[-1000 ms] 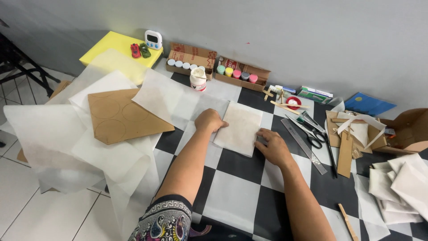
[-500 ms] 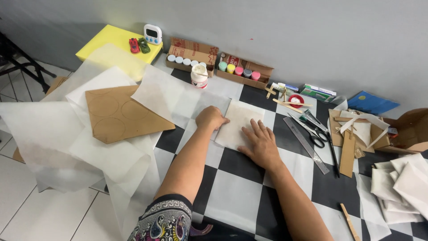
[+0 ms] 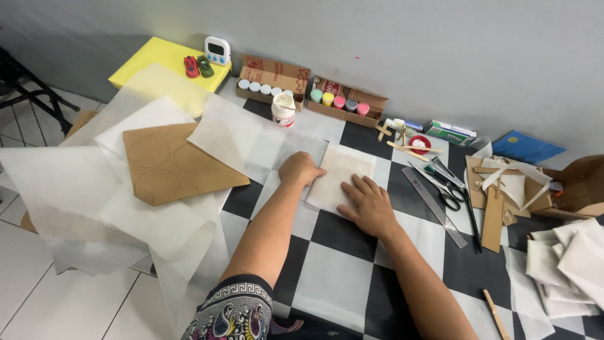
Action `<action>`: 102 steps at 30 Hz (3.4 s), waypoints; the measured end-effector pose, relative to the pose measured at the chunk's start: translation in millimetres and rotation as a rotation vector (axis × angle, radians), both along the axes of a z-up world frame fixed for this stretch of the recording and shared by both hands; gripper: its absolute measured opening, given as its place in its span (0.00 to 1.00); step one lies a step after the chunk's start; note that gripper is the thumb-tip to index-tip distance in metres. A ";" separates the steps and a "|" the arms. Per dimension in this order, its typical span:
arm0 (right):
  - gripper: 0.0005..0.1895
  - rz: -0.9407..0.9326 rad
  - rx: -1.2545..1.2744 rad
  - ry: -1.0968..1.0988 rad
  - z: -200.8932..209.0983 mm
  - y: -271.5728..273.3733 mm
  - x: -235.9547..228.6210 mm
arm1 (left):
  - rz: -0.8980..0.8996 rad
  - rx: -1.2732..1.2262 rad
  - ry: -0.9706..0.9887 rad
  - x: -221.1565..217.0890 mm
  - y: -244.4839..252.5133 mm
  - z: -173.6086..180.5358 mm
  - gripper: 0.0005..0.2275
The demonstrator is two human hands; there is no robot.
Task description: Applying glue to a cardboard piece, folding and securing paper over it, and using a ruler and pen to measure and mark the assembly.
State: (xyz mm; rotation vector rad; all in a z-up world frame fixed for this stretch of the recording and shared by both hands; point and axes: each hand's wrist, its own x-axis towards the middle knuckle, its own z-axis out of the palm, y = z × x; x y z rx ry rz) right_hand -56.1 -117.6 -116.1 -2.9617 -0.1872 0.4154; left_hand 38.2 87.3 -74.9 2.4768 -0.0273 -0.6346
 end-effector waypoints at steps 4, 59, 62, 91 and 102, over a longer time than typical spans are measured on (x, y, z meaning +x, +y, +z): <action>0.29 0.017 0.064 0.040 21.2 -6.8 28.9 | 0.017 -0.001 0.018 -0.3 0.2 10.8 0.15; 0.38 -0.653 0.872 -0.275 0.7 6.6 48.4 | -0.043 -0.142 0.026 7.2 13.4 8.8 0.12; 0.38 -0.899 1.256 -0.273 1.4 0.6 40.5 | -0.044 -0.129 -0.004 -0.3 12.9 5.1 0.11; 0.13 0.413 -0.041 -0.900 -46.1 -30.1 11.3 | -0.223 0.052 -0.432 -50.1 11.4 -19.5 0.15; 0.04 0.194 0.088 -0.501 -24.3 14.3 21.7 | -0.382 0.140 -0.642 -71.5 -5.8 -72.1 0.10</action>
